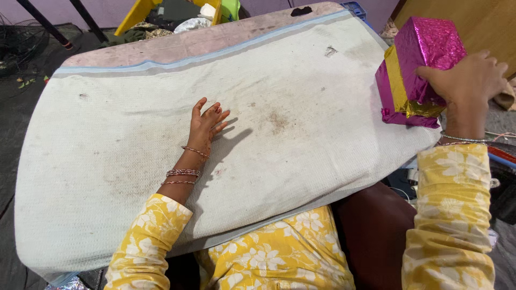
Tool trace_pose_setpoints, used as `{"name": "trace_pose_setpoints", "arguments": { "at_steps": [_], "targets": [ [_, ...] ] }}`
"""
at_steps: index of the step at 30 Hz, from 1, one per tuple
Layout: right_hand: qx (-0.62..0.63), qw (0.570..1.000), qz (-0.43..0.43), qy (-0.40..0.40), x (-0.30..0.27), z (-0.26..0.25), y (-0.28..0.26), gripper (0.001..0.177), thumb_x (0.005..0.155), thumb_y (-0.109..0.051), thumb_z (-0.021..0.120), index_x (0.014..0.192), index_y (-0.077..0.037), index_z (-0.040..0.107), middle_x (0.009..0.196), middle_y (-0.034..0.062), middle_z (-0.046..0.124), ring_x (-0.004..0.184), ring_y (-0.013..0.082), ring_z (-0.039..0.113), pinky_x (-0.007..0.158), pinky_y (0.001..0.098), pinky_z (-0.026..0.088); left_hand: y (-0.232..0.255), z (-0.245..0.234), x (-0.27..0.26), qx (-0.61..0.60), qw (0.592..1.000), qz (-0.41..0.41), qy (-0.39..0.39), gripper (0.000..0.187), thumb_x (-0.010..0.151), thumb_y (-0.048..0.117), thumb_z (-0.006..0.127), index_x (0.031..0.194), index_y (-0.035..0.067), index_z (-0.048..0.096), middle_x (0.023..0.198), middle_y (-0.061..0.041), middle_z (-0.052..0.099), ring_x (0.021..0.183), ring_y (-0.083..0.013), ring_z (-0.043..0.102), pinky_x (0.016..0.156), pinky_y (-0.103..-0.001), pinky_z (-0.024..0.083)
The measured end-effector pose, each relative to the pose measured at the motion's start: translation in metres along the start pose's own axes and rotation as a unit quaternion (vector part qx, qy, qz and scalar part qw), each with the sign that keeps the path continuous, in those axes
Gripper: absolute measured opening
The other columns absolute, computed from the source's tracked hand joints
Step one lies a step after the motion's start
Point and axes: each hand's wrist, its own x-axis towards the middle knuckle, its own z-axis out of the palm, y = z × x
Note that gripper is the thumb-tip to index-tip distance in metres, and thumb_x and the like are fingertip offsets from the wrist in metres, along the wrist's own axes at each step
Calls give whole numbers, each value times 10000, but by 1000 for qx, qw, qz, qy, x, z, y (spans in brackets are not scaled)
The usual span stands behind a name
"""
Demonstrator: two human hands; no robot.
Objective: The person wraps two rectangular boxes with shiny metallic paper. They fold the paper around each box, crease the edges, and secure the folds by hand. The first box is wrapped in pink paper and set aside; the second is wrapped in gold paper and placed on the table.
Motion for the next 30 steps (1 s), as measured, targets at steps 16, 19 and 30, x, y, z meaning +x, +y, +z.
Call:
{"name": "trace_pose_setpoints", "arguments": {
  "at_steps": [16, 19, 30],
  "targets": [
    [236, 939, -251, -9, -241, -66, -190, 1213, 920, -756, 603, 1600, 136, 142, 1570, 389, 324, 1460, 539, 272, 1189, 626, 217, -2, 5, -3, -30, 998, 16, -56, 848, 880, 293, 742, 1545, 155, 233, 1525, -182, 466, 1280, -337, 634, 992, -428, 601],
    [216, 924, -292, -123, -281, -41, -225, 1168, 872, -745, 594, 1576, 99, 199, 1557, 330, 336, 1475, 477, 264, 1168, 628, 209, -2, 6, -4, -36, 998, 7, -44, 830, 909, 334, 719, 1555, 151, 232, 1520, -199, 476, 1283, -331, 638, 997, -424, 606],
    [173, 890, -389, -162, -306, -9, -231, 861, 919, -667, 552, 1493, -32, 464, 1598, 256, 325, 1499, 458, 201, 1168, 649, 156, -9, 24, -6, -4, 996, -44, -74, 902, 815, 348, 775, 1527, 148, 259, 1461, -166, 558, 1246, -313, 658, 978, -440, 607]
  ]
}}
